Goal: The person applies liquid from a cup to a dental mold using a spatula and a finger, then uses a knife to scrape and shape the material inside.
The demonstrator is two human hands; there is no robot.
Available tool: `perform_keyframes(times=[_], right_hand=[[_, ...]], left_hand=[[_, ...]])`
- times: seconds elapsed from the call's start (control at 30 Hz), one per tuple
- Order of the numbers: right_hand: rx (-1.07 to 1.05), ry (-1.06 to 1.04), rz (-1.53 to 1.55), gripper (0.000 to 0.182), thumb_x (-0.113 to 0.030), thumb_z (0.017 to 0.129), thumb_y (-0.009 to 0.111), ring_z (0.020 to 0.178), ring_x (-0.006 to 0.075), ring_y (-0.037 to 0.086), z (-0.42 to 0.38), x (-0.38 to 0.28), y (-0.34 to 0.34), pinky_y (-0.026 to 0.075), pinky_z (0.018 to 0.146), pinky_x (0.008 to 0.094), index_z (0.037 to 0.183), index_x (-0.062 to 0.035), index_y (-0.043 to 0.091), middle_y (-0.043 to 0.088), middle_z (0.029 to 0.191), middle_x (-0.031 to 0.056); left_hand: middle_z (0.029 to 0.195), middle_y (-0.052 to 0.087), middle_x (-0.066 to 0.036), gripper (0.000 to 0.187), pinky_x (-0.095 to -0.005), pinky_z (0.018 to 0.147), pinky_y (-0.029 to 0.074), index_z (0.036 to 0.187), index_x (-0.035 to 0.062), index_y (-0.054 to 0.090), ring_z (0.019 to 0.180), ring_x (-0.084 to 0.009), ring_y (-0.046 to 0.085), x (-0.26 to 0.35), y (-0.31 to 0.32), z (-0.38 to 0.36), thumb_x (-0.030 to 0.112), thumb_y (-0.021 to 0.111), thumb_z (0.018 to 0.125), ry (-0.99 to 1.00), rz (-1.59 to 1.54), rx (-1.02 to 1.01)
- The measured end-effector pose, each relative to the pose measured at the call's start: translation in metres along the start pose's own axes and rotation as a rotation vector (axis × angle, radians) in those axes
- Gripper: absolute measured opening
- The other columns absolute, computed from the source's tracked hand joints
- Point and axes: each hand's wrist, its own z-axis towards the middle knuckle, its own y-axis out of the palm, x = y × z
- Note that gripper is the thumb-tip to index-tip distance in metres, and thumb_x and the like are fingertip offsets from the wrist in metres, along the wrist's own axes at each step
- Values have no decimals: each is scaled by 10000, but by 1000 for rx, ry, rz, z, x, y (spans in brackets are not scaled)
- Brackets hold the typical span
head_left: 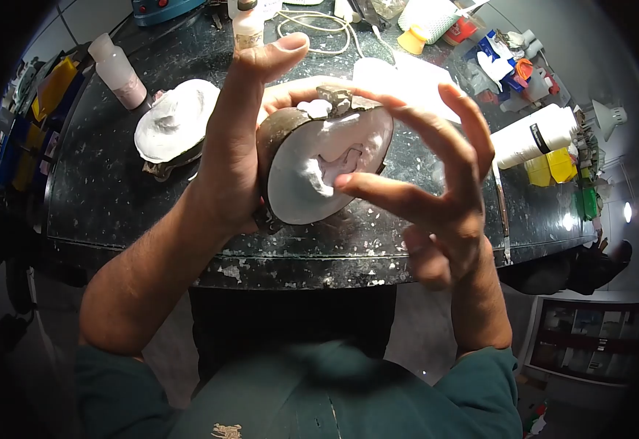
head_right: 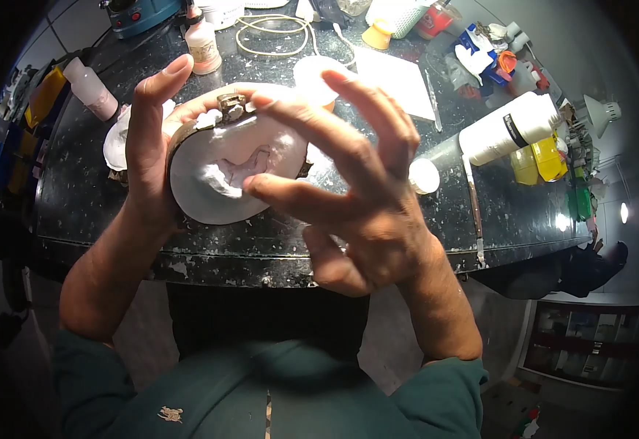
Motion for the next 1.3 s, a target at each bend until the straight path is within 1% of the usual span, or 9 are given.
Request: perform_keyframes(times=[0.33, 0.4, 0.5, 0.6, 0.83, 0.9, 1.03, 1.2, 1.3], right_hand=[[42, 18, -74, 667, -582, 974, 259, 1414, 348, 327, -3, -1, 3, 200, 1206, 517, 1088, -208, 800, 565, 1400, 140], [36, 12, -75, 646, -566, 967, 277, 1412, 346, 329, -5, 0, 4, 196, 1206, 525, 1090, -207, 800, 558, 1407, 150], [42, 70, 115, 654, -574, 940, 287, 1408, 354, 328, -6, -1, 2, 175, 1207, 538, 1130, -205, 792, 551, 1410, 177], [-11, 40, 73, 673, -589, 927, 281, 1411, 365, 321, -10, -4, 5, 153, 1212, 538, 1170, -209, 781, 536, 1433, 180], [-62, 60, 64, 678, -613, 938, 284, 1419, 376, 310, -10, -11, 6, 141, 1216, 531, 1208, -220, 765, 520, 1460, 184], [-64, 64, 58, 672, -615, 941, 290, 1420, 376, 310, -11, -12, 6, 145, 1216, 528, 1207, -221, 766, 520, 1460, 183], [-66, 77, 41, 655, -613, 946, 307, 1419, 373, 315, -12, -13, 7, 159, 1216, 519, 1204, -223, 767, 534, 1448, 180], [-61, 75, 46, 600, -566, 933, 359, 1409, 362, 341, -12, -13, 8, 171, 1220, 510, 1179, -214, 778, 569, 1408, 180], [-54, 82, 65, 544, -517, 921, 405, 1401, 355, 357, -13, -12, 11, 188, 1220, 500, 1156, -208, 787, 584, 1392, 174]], left_hand=[[1340, 549, -322, 472, -498, 993, 541, 1493, 145, 291, 1183, -405, 627, 13, 2, 7, 332, 427, 1082, -119, -68, -119], [1322, 551, -355, 534, -466, 1021, 522, 1493, 161, 301, 1207, -392, 616, 19, 6, 12, 498, 233, 1084, -407, -127, -46], [1322, 558, -348, 618, -442, 1046, 504, 1489, 111, 319, 1228, -377, 608, 15, 4, 9, 542, 187, 1067, -258, 74, -113], [1261, 604, -279, 649, -371, 935, 572, 1429, 29, 379, 1126, -276, 676, 9, 9, 7, 542, 384, 1031, -377, -156, 137], [1299, 567, -312, 452, -413, 960, 570, 1437, 140, 337, 1163, -327, 654, 9, 7, 7, 429, 337, 1090, -100, -4, -5], [1338, 557, -330, 680, -442, 1050, 507, 1471, 46, 357, 1239, -360, 607, 17, 8, 12, 554, 184, 1054, -415, -139, 62], [1331, 549, -349, 575, -452, 1034, 521, 1468, 127, 337, 1234, -379, 607, 6, 4, 3, 515, 180, 1074, -422, -157, 115], [1310, 558, -352, 464, -451, 986, 556, 1438, 183, 338, 1189, -384, 636, -4, -6, 3, 458, 197, 1092, -2, 154, -126], [1298, 560, -359, 424, -449, 964, 569, 1426, 204, 334, 1172, -389, 645, 6, 0, 8, 439, 206, 1098, -88, -34, -149]])
